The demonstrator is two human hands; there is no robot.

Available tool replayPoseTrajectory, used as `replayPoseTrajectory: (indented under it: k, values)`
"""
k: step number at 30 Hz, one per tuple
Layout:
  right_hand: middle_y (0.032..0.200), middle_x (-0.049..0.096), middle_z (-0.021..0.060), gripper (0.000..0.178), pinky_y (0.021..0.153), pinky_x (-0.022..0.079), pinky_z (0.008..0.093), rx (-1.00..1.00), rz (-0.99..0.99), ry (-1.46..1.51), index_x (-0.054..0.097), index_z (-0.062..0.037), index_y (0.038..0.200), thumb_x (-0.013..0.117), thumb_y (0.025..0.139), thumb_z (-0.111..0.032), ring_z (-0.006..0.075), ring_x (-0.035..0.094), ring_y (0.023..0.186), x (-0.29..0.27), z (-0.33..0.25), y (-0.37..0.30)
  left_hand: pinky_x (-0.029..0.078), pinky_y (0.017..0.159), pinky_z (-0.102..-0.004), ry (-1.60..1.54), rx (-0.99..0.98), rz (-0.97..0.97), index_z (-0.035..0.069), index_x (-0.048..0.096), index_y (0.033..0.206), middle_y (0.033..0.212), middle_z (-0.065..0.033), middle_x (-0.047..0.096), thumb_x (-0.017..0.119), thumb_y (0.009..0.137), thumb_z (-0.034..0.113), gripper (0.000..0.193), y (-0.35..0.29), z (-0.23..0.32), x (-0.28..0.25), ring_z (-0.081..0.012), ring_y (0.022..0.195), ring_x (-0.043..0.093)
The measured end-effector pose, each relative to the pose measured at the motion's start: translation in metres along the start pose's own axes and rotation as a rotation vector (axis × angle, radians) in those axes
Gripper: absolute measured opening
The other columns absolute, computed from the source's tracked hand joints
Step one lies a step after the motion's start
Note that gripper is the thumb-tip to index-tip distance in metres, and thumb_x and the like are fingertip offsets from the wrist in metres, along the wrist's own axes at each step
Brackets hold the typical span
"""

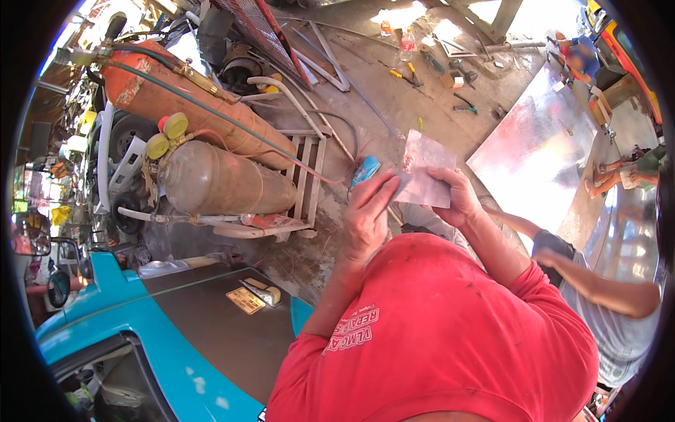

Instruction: The person sands a teal vehicle door panel with a sanding sheet, then walks to a workbench to tear and fold a new sanding sheet and dip it into a container. The person continues sanding the panel while other workers are visible in the background.

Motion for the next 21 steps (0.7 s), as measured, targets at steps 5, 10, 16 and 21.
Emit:
replayPoseTrajectory:
  k: [5,10,16,21]
  values:
    - [0.112,0.077,0.0125,0.033,0.087,0.067,0.0429,-0.077,-0.099,0.013,0.067,0.0016,0.127,0.071,0.097,-0.013,0.0248,0.079,0.096,0.035,-0.045,0.068,0.059,0.098,-0.0427,0.208,0.082,-0.155,0.003,0.077,0.107,0.118,-0.0117,0.070,0.070,0.082,-0.004,0.027,0.032,-0.044,-0.025,-0.0330,0.115,0.069]
    - [0.109,0.076,0.0115,0.031,0.080,0.064,0.0363,-0.115,-0.171,-0.351,0.068,0.0031,0.124,0.071,0.096,-0.010,0.0207,0.076,0.088,0.060,-0.106,0.189,0.059,0.091,-0.0453,0.260,0.224,-0.005,0.001,0.072,0.105,0.116,-0.0142,0.068,0.070,0.081,-0.006,0.025,0.119,-0.103,-0.036,-0.0343,0.106,0.071]
    - [0.119,0.076,0.0121,0.042,0.094,0.060,0.0378,-0.364,-0.039,-0.391,0.069,0.0027,0.130,0.070,0.091,-0.011,0.0240,0.074,0.104,0.052,-0.241,0.316,0.059,0.092,-0.0447,0.332,-0.079,0.234,0.003,0.071,0.110,0.117,-0.0154,0.070,0.063,0.084,-0.009,0.030,0.283,-0.251,-0.018,-0.0371,0.108,0.070]
    - [0.126,0.075,0.0103,0.036,0.101,0.058,0.0405,-0.567,-0.062,-0.228,0.071,-0.0012,0.132,0.068,0.098,-0.013,0.0254,0.070,0.122,0.081,-0.351,0.429,0.057,0.096,-0.0433,0.245,-0.119,0.139,0.002,0.073,0.117,0.120,-0.0171,0.071,0.062,0.088,-0.011,0.033,0.386,-0.285,0.050,-0.0378,0.110,0.070]
Point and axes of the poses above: each hand's wrist, its own y-axis towards the middle knuckle, its own x-axis out of the palm, z = x × y, the point moved 6 cm from there along y, towards the middle knuckle
